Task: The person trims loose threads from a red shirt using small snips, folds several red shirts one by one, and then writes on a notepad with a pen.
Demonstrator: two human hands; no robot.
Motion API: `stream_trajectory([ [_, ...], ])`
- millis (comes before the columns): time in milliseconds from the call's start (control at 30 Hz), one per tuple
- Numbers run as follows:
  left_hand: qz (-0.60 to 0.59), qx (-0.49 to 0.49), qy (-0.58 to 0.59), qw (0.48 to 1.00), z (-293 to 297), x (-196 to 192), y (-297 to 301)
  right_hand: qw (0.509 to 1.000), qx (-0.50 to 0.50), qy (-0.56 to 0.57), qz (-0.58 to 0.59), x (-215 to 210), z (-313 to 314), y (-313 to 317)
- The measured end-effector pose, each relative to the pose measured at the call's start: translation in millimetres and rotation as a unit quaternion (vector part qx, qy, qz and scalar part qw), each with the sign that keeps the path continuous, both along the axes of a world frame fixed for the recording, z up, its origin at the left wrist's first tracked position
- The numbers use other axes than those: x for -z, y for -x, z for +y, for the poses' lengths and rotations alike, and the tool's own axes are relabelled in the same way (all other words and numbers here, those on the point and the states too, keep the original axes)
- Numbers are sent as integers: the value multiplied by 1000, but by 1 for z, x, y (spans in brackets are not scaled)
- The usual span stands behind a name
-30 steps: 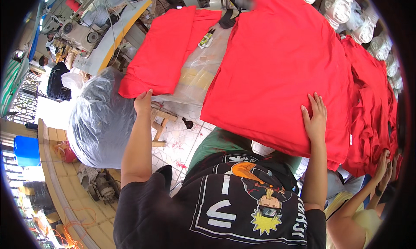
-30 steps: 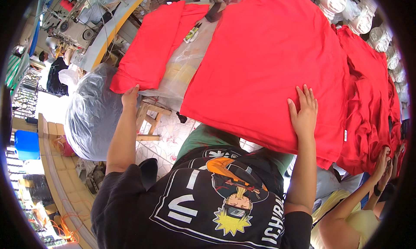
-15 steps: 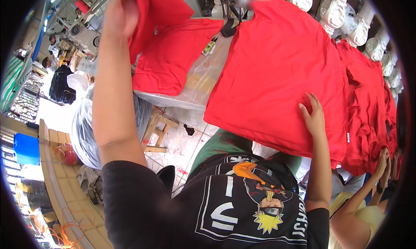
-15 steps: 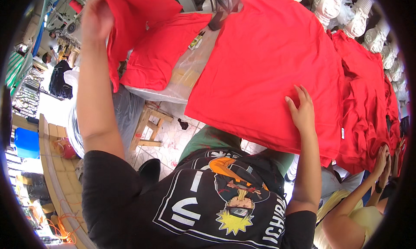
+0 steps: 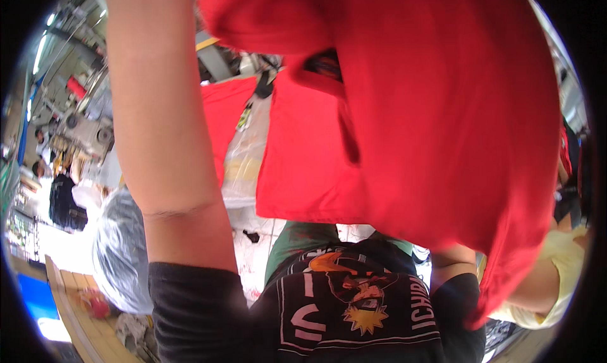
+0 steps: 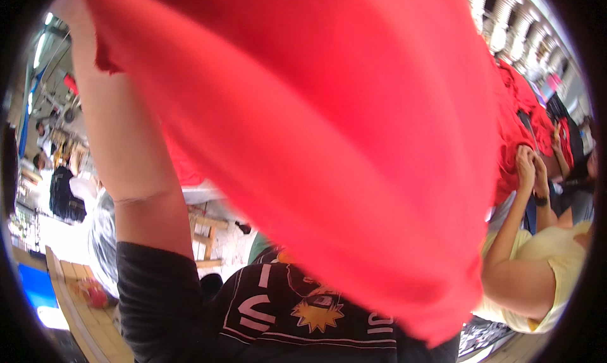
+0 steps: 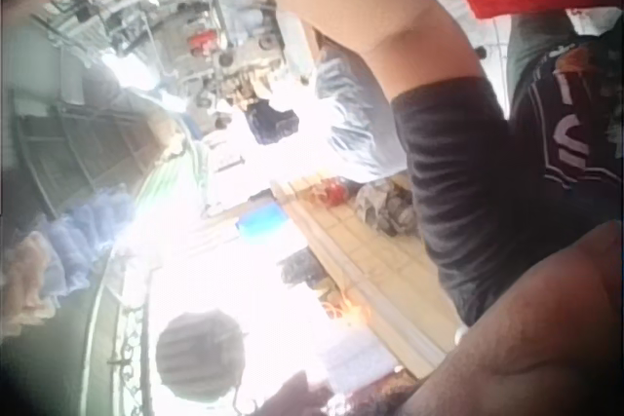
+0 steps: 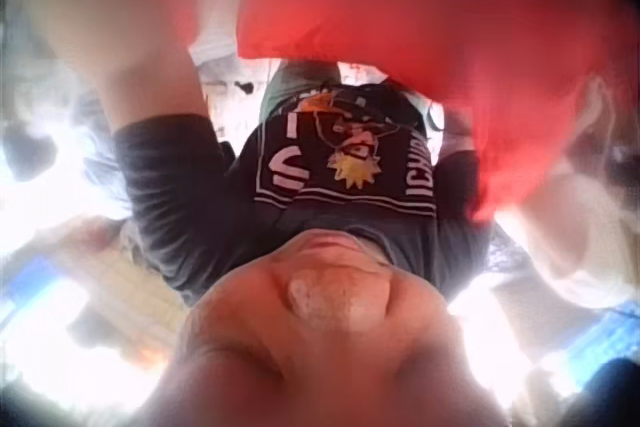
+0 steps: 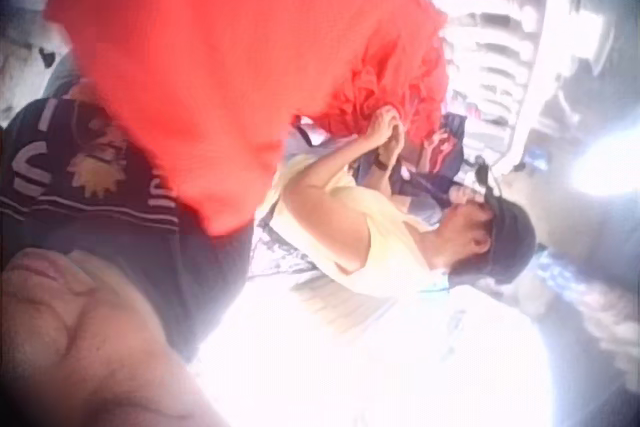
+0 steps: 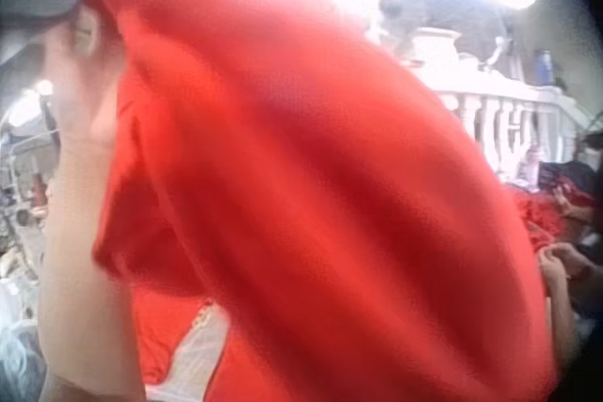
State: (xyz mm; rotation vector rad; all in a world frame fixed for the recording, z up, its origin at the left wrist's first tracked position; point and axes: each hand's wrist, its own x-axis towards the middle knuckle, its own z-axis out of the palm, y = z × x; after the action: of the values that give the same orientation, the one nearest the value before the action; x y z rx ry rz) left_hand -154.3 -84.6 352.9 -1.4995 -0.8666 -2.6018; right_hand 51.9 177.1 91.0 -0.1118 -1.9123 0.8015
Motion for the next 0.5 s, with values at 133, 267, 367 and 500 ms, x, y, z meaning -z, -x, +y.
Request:
stream_trajectory([
  [133,-84,2,43,995,12,77,58,993,113,-19,-26,-6,57,7],
  [267,-243,93,156,953,20,262,71,979,148,11,-139,44,98,-1],
  [367,-436,133,245,856,1,365,26,972,81,48,-215,83,97,-31],
  [500,-482,172,245,824,-2,386,-11,892,92,146,-417,95,90,-74],
])
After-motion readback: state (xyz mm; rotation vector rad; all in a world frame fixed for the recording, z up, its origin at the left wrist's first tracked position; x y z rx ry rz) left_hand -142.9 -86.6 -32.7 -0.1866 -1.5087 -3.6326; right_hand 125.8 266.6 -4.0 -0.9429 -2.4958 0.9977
